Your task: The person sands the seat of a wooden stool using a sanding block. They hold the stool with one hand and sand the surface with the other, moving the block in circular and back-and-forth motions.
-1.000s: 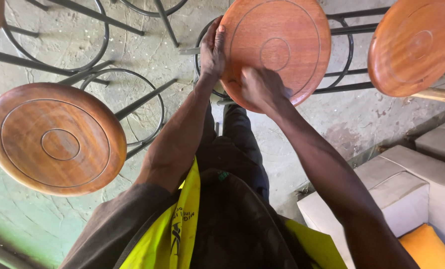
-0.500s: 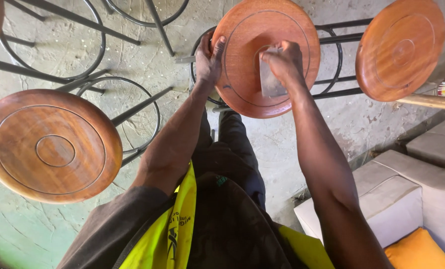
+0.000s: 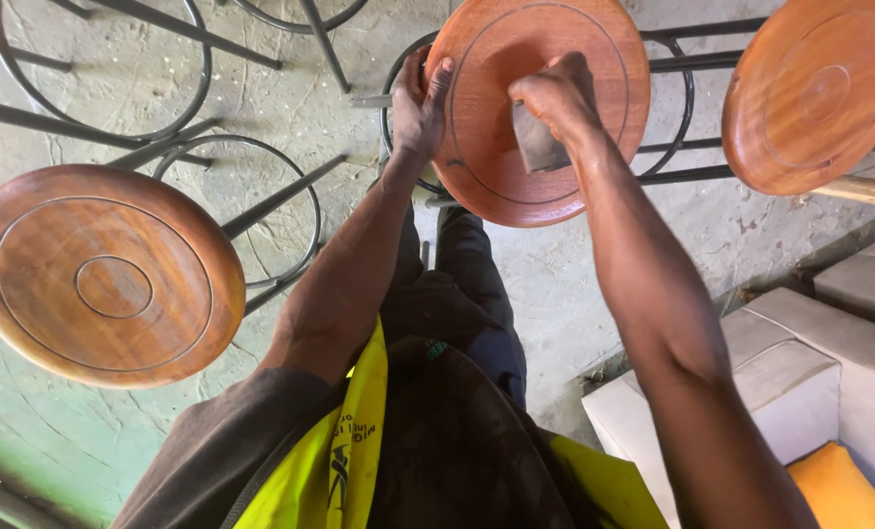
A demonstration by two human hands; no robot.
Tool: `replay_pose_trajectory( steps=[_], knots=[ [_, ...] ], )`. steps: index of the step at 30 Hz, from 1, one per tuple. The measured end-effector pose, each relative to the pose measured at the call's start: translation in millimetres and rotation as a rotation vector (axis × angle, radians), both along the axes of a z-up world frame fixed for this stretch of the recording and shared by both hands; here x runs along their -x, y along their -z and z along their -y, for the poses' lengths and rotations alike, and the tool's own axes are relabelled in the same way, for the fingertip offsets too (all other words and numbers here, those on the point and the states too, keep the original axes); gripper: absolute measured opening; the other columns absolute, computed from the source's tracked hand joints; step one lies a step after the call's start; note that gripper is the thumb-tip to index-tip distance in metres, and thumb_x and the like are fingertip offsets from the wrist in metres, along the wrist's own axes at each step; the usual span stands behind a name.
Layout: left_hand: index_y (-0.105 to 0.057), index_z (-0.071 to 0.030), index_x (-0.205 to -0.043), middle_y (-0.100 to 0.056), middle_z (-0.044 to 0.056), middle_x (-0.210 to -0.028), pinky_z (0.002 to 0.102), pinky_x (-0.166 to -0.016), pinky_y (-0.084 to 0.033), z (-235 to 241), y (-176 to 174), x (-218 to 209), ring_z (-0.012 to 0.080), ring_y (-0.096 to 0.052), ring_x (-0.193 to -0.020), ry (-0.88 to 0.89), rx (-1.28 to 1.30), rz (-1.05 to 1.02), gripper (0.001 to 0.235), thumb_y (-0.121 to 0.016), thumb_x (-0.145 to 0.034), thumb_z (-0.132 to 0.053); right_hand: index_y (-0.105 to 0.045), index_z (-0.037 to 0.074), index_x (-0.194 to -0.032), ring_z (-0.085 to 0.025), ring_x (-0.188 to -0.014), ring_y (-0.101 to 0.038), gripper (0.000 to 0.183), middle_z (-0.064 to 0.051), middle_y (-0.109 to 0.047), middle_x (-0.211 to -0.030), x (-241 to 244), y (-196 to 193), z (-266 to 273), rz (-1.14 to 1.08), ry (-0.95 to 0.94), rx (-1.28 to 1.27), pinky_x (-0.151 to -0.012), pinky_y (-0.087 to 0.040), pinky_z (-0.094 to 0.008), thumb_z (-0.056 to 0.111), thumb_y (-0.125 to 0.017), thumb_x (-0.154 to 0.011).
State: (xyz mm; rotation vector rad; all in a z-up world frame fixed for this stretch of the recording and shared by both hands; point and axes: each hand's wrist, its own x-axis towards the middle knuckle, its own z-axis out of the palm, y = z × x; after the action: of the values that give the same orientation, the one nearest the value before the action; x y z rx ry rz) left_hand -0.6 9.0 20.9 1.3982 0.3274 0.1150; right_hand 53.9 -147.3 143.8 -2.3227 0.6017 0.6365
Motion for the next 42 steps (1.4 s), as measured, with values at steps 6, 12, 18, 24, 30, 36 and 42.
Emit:
replay_pose_trajectory(
  steps=[6, 12, 18, 24, 30, 36, 42],
  knots=[
    [-0.062, -0.007, -0.126, -0.073, 0.009, -0.114, 0.039, -0.089, -0.061, 2.0, -5.0, 2.9, 0.0244, -0.072, -0.108, 0.013, 0.061, -0.015, 0.072, -0.064, -0.086, -0.067, -0.055, 0.017, -0.064, -0.007, -0.062, -0.061, 0.016, 0.009, -0.061, -0.067, 0.9, 1.9, 3.1, 0.093, -0.061, 0.172, -0.053, -0.047, -0.032, 0.015, -0.07, -0.064],
    [-0.064, -0.008, -0.12, -0.073, 0.007, -0.108, 0.038, -0.087, -0.058, 1.1, -12.1, -2.0, 0.0228, -0.071, -0.103, -0.001, 0.006, 0.007, 0.065, -0.061, -0.088, -0.065, -0.044, 0.015, -0.056, -0.012, -0.056, -0.046, 0.023, 0.004, -0.041, -0.058, -8.1, -12.7, 0.2, -0.2, -0.492, 0.311, -0.046, -0.033, -0.035, 0.006, -0.064, -0.062],
    [-0.064, -0.01, -0.121, -0.075, 0.008, -0.108, 0.039, -0.086, -0.059, 2.3, -1.5, -1.2, 0.0233, -0.071, -0.103, -0.02, -0.036, 0.02, 0.063, -0.062, -0.088, -0.064, -0.074, 0.011, -0.096, -0.026, -0.085, -0.073, 0.024, -0.009, -0.075, -0.089, 3.6, -14.6, 1.5, -0.131, -0.614, 0.359, -0.069, -0.058, -0.038, 0.005, -0.071, -0.072],
    [-0.062, -0.005, -0.123, -0.073, 0.01, -0.111, 0.038, -0.084, -0.062, 0.9, -9.5, 3.5, 0.024, -0.072, -0.104, -0.011, 0.085, 0.013, 0.066, -0.065, -0.089, -0.061, -0.074, 0.004, -0.088, -0.044, -0.086, -0.072, 0.01, -0.021, -0.075, -0.09, 2.9, -0.9, -0.1, -0.144, -1.058, 0.561, -0.075, -0.058, -0.052, 0.01, -0.068, -0.083],
    [-0.063, -0.009, -0.123, -0.074, 0.009, -0.111, 0.04, -0.086, -0.059, -3.1, -11.7, 1.1, 0.0249, -0.072, -0.104, -0.003, -0.017, 0.042, 0.067, -0.061, -0.089, -0.067, -0.067, 0.009, -0.084, -0.043, -0.08, -0.069, 0.008, -0.016, -0.072, -0.087, 10.7, -19.4, 10.8, -0.066, -1.072, 0.492, -0.07, -0.054, -0.052, 0.003, -0.066, -0.079],
    [-0.063, -0.007, -0.12, -0.072, 0.008, -0.107, 0.037, -0.088, -0.059, 2.9, -6.5, 3.7, 0.0213, -0.07, -0.102, -0.012, 0.107, 0.08, 0.059, -0.066, -0.091, -0.058, -0.073, 0.01, -0.081, -0.037, -0.068, -0.07, 0.009, -0.013, -0.07, -0.071, 15.6, 15.9, 20.2, 0.051, -1.216, 0.625, -0.064, -0.057, -0.049, 0.002, -0.068, -0.078],
    [-0.062, -0.005, -0.121, -0.071, 0.009, -0.109, 0.036, -0.088, -0.059, 4.1, -0.7, -1.3, 0.0215, -0.069, -0.103, 0.002, 0.156, 0.048, 0.065, -0.068, -0.087, -0.06, -0.073, 0.003, -0.119, -0.041, -0.111, -0.07, 0.055, -0.021, -0.074, -0.117, 8.0, -17.7, 56.9, -0.303, -1.066, 0.781, -0.093, -0.054, -0.049, 0.052, -0.051, -0.109]
  ],
)
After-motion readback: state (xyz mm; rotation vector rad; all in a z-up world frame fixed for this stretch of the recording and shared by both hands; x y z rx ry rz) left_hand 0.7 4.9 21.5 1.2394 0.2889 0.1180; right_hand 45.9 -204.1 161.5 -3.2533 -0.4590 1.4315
